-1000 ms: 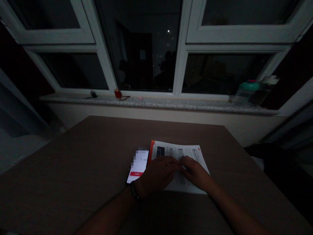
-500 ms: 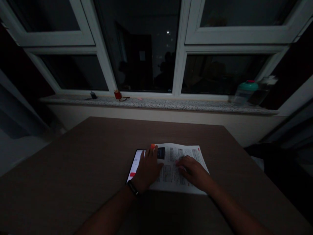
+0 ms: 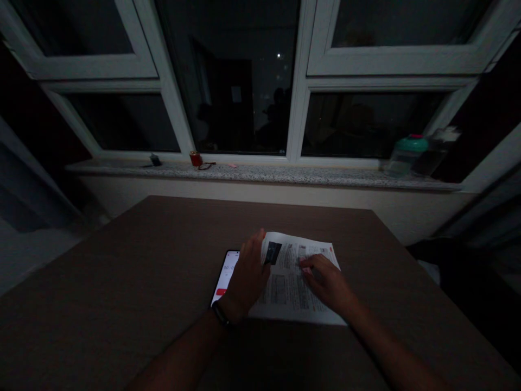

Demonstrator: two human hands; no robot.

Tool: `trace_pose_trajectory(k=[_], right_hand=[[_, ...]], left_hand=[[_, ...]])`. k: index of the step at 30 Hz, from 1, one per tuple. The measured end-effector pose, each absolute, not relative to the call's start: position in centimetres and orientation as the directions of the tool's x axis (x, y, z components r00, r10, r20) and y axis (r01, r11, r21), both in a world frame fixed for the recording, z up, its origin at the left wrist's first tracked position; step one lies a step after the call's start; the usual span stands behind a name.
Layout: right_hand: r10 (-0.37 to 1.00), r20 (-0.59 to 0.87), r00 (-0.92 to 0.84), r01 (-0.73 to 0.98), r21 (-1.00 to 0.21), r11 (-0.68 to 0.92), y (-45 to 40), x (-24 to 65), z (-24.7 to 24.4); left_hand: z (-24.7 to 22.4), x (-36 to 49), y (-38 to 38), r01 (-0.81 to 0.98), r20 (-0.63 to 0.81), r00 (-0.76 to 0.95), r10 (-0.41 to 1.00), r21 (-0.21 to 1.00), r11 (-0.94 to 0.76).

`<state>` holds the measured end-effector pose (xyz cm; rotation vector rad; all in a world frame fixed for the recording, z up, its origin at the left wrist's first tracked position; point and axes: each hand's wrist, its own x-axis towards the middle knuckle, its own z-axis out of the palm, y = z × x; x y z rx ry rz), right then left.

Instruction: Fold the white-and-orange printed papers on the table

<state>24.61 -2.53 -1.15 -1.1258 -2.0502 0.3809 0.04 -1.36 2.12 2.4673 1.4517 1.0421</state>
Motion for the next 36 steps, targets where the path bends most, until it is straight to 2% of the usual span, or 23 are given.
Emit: trace_pose_trajectory(k=[3,8,14,20,26,31,36], right_hand=[[0.839,0.449,-0.307,0.608,-0.586,0.536,-2.4,24.7,-1.2],[0.889,0.397,-0.226,0.620,-0.645,0.446,-2.4,24.8,-1.3],[0.899,0.411,-0.153,0.628,-0.662,0.409,-2.2,24.9,-1.4],[0.876,0.470,-0.108,0.637,-0.644,0.424,-2.4,24.8,-1.0],[0.878,0.437,-0.196,0.610,-0.647,0.458,-2.4,24.3,-1.0],[0.869,0.359,-0.340,0.585,-0.643,0.494,-2.4,23.7,-1.6],[0.872,0.305,-0.383,0.594,-0.641,0.486,-2.4,23.7,-1.8]], left_hand=[[1.8,-0.1,-1.0,0.725,0.502,0.288,0.815,0.442,-0.528],[2.0,0.2,-1.2,0.647,0.401,0.319,0.858,0.570,-0.507],[3.0,0.5,-1.9,0.564,0.329,0.560,0.760,0.521,-0.641],[2.3,0.3,-2.2,0.545,0.281,0.659,0.697,0.460,-0.701],[2.5,0.5,-2.5,0.500,0.261,0.751,0.607,0.375,-0.781],[3.1,0.7,-2.6,0.460,0.236,0.794,0.561,0.371,-0.807],[3.2,0.6,-2.4,0.460,0.263,0.776,0.574,0.387,-0.799]])
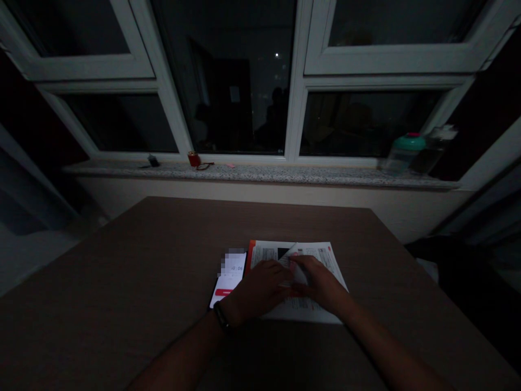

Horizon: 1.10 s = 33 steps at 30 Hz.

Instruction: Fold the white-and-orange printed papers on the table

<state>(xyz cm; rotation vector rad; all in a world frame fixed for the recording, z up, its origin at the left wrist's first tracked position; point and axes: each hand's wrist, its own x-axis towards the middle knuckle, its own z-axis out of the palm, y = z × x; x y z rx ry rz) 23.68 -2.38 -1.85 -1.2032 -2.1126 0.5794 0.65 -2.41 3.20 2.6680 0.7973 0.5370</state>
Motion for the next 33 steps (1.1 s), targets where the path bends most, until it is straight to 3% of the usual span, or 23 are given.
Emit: trace_pose_trajectory(k=[11,21,33], right_hand=[[0.876,0.223,-0.427,0.615,-0.638,0.463,-2.4,24.7,-1.2],[0.881,0.200,-0.428,0.641,-0.619,0.453,-2.5,25.7,-1.1],[0.915,0.048,-0.400,0.741,-0.571,0.354,-2.7,26.4,-0.1]], left_hand=[[2.0,-0.2,-1.4,0.645,0.267,0.607,0.749,0.386,-0.660],[1.4,-0.4,-1.3,0.638,0.248,0.624,0.741,0.385,-0.666],[0.7,-0.7,-1.1,0.651,0.225,0.614,0.757,0.398,-0.647]])
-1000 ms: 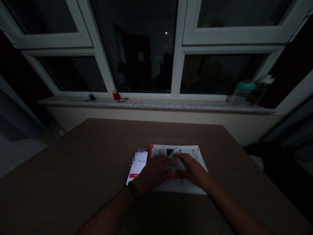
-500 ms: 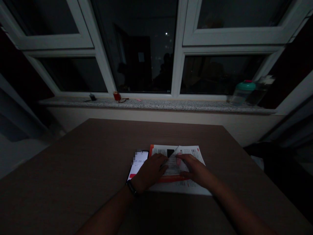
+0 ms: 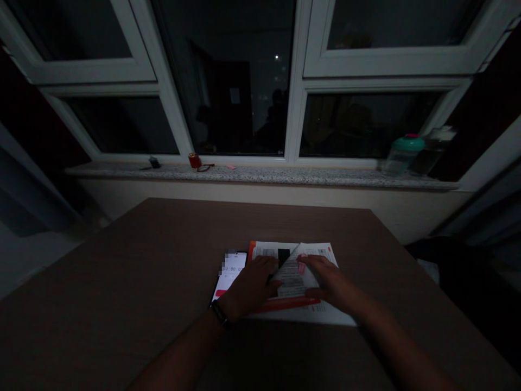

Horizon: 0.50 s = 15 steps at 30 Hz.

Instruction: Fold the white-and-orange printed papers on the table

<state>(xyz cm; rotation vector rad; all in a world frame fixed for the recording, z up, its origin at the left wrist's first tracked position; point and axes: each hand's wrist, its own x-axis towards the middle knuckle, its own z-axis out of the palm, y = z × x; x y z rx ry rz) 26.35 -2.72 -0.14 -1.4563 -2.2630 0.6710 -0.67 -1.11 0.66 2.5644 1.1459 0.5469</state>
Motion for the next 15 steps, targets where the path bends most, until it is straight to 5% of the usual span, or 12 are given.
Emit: trace_pose_trajectory(k=[7,15], right_hand=[[0.907,0.069,-0.415,0.733,-0.566,0.378,-2.6,26.9,-0.4],[0.859,0.368,-0.355,0.651,-0.563,0.510,-2.8,24.8,-0.5]], left_hand=[[0.7,-0.7,-1.1,0.657,0.209,0.624,0.753,0.382,-0.650],[1.1,-0.2,-1.5,0.651,0.212,0.634,0.744,0.372,-0.661]])
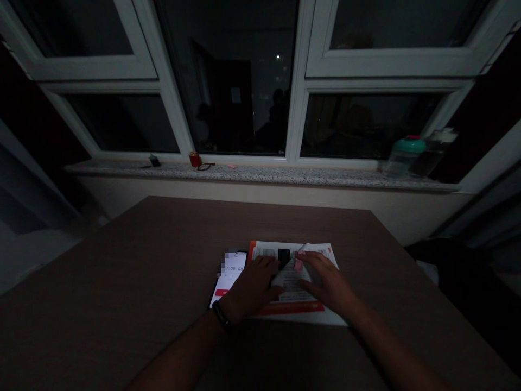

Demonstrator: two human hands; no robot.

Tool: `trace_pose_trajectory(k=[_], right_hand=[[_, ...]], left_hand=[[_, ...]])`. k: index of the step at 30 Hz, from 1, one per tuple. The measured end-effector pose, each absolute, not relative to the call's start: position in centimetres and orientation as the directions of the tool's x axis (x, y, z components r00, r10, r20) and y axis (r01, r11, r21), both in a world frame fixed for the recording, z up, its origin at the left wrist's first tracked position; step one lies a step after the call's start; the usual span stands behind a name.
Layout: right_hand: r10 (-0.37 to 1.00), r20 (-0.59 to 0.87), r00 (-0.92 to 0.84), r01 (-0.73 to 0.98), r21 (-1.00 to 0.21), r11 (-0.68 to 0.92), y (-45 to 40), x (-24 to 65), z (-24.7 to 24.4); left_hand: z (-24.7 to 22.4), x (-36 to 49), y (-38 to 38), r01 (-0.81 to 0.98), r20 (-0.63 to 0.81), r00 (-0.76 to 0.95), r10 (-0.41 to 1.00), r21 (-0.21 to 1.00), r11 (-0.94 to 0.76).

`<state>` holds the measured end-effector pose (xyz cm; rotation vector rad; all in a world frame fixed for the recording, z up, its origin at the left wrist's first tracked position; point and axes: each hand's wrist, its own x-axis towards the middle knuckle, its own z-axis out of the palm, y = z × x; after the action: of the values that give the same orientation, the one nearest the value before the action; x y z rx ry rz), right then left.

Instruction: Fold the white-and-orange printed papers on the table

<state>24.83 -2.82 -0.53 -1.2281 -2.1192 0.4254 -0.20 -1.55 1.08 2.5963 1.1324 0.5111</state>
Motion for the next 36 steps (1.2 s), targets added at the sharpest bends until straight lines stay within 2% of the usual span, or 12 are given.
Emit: trace_pose_trajectory(k=[3,9,14,21,28,36], right_hand=[[0.857,0.373,-0.356,0.623,-0.589,0.515,-2.8,23.5,-1.0],[0.860,0.274,-0.430,0.579,-0.647,0.495,-2.9,22.4,-1.5],[0.874,0.241,-0.423,0.593,-0.655,0.468,-3.0,22.6,-1.2],[0.886,0.182,-0.427,0.611,-0.664,0.431,-3.0,22.8,-1.1],[0.885,0.163,-0.436,0.631,-0.646,0.430,-3.0,22.9,-0.9],[0.889,0.143,-0.435,0.633,-0.654,0.415,-3.2,23.1,-0.7]], left_hand=[[1.2,0.0,-1.6,0.650,0.207,0.638,0.741,0.372,-0.663],[1.1,0.1,-1.5,0.629,0.222,0.648,0.729,0.383,-0.676],[1.4,0.0,-1.5,0.622,0.234,0.650,0.723,0.383,-0.683],[0.5,-0.4,-1.0,0.621,0.241,0.683,0.689,0.305,-0.722],[0.3,-0.5,-0.7,0.615,0.207,0.710,0.673,0.286,-0.735],[0.8,-0.7,-0.7,0.619,0.191,0.690,0.698,0.344,-0.706]])
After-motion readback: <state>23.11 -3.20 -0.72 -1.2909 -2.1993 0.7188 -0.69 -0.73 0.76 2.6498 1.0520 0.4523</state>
